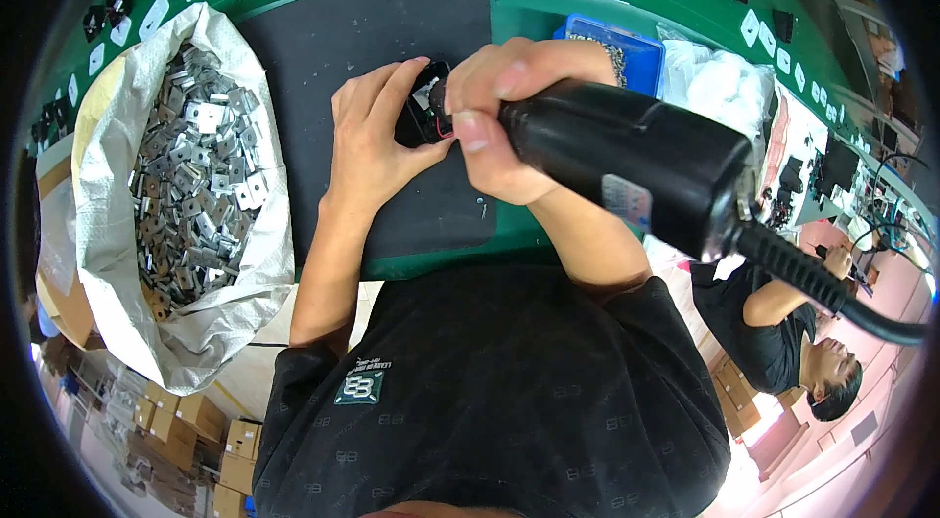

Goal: Assembling small electronic components using an electric screwdriver at a factory workbench.

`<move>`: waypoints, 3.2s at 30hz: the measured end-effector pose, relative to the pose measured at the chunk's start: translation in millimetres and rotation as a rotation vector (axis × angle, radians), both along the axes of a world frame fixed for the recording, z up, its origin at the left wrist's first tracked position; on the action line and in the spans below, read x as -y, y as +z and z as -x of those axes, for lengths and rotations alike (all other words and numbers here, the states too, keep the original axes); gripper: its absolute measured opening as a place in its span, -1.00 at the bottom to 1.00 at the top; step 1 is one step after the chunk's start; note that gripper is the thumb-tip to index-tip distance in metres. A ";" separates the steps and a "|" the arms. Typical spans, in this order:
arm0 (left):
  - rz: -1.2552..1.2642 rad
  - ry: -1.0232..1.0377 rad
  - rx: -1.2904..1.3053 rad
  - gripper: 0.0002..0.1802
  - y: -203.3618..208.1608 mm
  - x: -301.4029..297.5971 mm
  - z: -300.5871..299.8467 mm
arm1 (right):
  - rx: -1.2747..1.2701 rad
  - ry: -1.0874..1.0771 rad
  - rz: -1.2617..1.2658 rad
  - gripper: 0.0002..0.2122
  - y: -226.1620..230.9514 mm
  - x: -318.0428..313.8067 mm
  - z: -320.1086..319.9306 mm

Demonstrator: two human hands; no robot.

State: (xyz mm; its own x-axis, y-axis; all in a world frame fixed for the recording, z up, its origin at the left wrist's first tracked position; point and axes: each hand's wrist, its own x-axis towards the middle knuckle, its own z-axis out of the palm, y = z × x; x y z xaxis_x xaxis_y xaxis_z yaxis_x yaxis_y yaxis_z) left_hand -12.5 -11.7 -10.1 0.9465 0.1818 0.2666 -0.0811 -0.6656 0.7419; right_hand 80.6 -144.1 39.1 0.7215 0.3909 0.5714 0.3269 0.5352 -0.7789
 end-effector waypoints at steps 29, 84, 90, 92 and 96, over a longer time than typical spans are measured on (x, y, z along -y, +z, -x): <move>-0.649 0.025 0.075 -0.12 6.2 26.5 -227.5 | -0.164 -0.614 -0.107 -0.51 3.6 124.6 -27.3; 0.000 0.583 -0.284 -0.85 69.0 -38.3 60.6 | -0.268 -0.300 -0.166 -0.58 24.0 154.8 -17.3; -0.037 0.292 -0.159 -0.85 67.3 7.7 25.2 | -0.260 -0.330 -0.136 -0.56 26.1 150.5 -15.8; -0.129 0.264 -0.163 -0.85 61.2 8.2 19.7 | -0.249 -0.377 -0.152 -0.57 21.3 144.9 -16.6; -0.129 0.187 -0.208 -0.81 50.0 2.6 16.6 | -0.213 -0.511 -0.115 -0.59 12.1 135.5 -20.9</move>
State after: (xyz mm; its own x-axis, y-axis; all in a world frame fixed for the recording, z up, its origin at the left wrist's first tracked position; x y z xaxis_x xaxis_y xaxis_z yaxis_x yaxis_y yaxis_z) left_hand -29.1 -14.3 39.9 0.9366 0.3349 0.1030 0.1959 -0.7443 0.6385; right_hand 101.5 -279.6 51.2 0.9068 -0.0946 0.4108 0.4088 0.4355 -0.8020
